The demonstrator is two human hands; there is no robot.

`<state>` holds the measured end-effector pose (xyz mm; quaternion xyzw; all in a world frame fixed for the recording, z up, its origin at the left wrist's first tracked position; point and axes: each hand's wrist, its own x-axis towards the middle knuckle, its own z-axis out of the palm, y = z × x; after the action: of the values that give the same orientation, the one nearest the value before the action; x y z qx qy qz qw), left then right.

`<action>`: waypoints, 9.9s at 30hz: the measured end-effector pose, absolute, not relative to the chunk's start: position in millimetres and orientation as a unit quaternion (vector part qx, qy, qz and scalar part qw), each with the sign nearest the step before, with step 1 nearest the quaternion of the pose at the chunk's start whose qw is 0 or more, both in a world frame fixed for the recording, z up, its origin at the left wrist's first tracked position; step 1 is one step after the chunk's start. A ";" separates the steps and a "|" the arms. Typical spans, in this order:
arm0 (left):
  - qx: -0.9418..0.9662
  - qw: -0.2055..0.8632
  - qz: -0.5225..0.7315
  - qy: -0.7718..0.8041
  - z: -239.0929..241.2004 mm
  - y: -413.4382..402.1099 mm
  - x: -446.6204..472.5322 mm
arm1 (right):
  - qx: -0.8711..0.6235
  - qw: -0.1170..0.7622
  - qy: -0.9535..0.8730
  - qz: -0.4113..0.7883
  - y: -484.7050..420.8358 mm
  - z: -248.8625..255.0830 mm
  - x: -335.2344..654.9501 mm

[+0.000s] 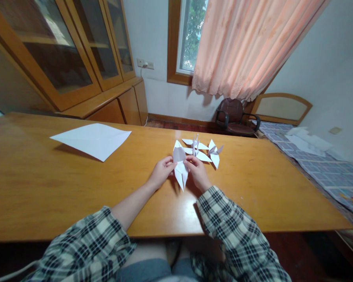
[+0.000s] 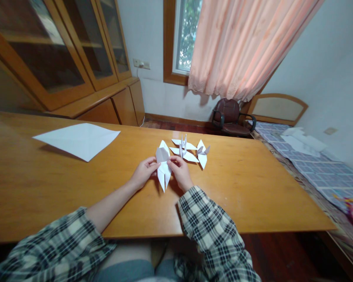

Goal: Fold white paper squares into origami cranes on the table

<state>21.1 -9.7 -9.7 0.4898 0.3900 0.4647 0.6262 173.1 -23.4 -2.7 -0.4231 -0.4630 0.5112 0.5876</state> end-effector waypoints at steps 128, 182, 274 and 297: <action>0.576 0.558 0.458 0.384 2.1 -20.4 22.5 | -0.442 0.541 -0.586 0.410 -24.8 -2.3 176.7; 0.359 0.736 0.450 0.355 4.1 -9.4 18.0 | -0.339 0.456 -0.817 0.099 -28.0 10.3 192.5; 0.582 0.541 0.457 0.400 -7.5 -13.5 19.4 | -0.379 0.440 -0.633 0.513 -30.7 -3.6 172.4; 0.616 0.495 0.443 0.423 -13.3 -15.4 22.2 | -0.389 0.433 -0.618 0.529 -33.9 -4.4 166.4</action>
<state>22.2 -15.4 -13.3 0.6159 0.4235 0.4433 0.4949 166.4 -33.9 -4.4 -0.3888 -0.6176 0.5294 0.4326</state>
